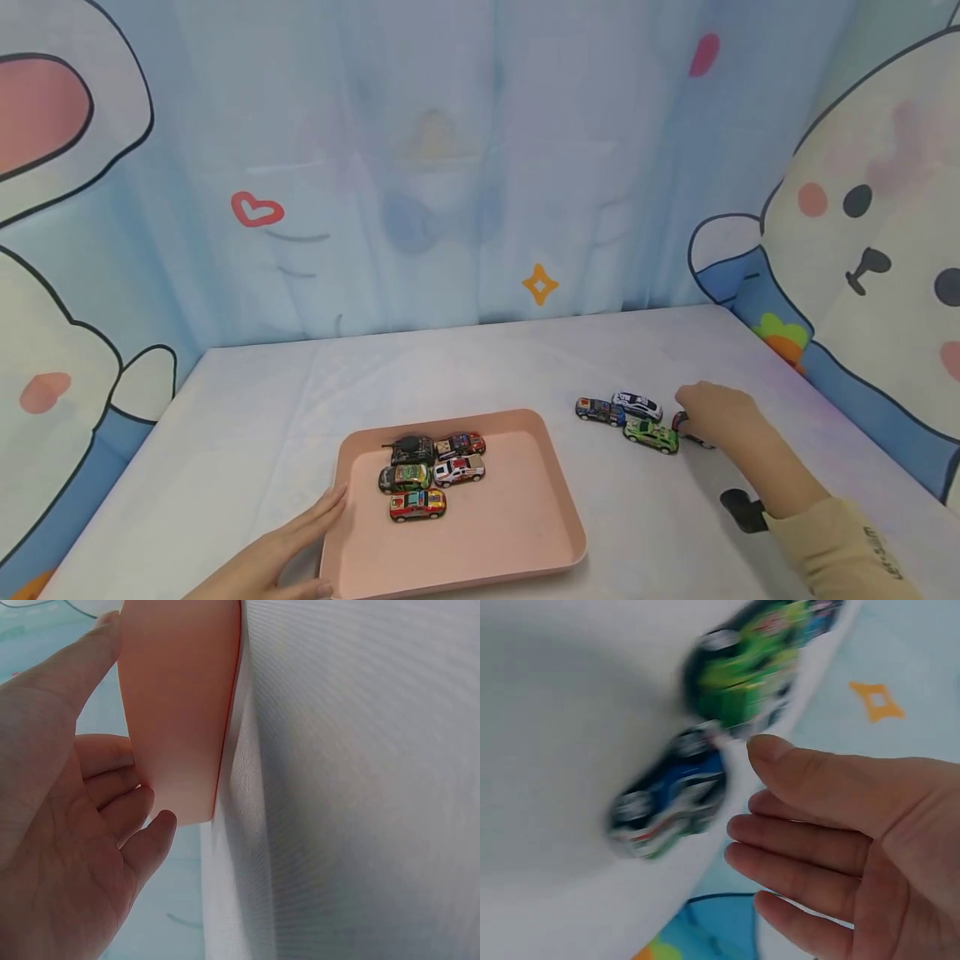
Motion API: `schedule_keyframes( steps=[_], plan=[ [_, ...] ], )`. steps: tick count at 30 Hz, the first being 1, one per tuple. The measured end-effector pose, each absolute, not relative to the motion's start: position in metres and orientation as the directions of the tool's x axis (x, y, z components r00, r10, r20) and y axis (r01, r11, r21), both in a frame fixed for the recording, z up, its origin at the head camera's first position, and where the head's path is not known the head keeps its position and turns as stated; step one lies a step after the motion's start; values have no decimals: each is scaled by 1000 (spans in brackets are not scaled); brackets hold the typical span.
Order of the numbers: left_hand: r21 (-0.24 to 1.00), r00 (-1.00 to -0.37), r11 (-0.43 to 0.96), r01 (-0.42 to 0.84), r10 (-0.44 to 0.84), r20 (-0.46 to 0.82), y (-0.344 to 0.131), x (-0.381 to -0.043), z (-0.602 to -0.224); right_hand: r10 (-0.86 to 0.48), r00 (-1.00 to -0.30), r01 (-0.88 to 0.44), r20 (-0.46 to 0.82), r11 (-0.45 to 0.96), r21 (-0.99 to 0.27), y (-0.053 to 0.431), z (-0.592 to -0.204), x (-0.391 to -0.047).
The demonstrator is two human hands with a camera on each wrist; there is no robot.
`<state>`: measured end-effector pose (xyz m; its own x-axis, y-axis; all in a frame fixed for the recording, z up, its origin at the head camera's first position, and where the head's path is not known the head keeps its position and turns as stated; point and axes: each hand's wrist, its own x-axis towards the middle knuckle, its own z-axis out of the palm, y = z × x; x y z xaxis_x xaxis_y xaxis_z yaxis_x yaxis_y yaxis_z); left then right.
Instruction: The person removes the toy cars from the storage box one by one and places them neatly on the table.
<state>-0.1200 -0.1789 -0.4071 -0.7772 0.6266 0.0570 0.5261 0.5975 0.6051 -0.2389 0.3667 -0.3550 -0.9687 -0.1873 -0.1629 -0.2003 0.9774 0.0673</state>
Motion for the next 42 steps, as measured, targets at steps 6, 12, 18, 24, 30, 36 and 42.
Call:
schedule_keyframes(
  steps=[6,12,18,24,30,36,42],
  plan=[
    [605,-782,604,518,621,50,-179,-119,-406,-257,-960,-262,-112,964,33,326,-330,-234],
    [604,-783,608,515,620,42,-179,-119,-406,-385,-923,-385,-12,922,-39,276,-306,-225],
    [590,-762,588,553,644,74,-180,-120,-404,-511,-851,-523,121,846,-105,233,-288,-212],
    [566,-746,574,591,656,115,-181,-119,-407,-546,-801,-586,245,799,-136,196,-289,-210],
    [565,-748,576,591,653,117,-181,-120,-409,-615,-730,-678,300,708,-198,171,-307,-217],
    [559,-753,586,586,649,108,-180,-120,-409,-650,-719,-695,248,659,-287,155,-329,-222],
    [542,-744,581,607,656,130,-181,-119,-409,-655,-729,-674,198,637,-374,145,-341,-226]
  ],
)
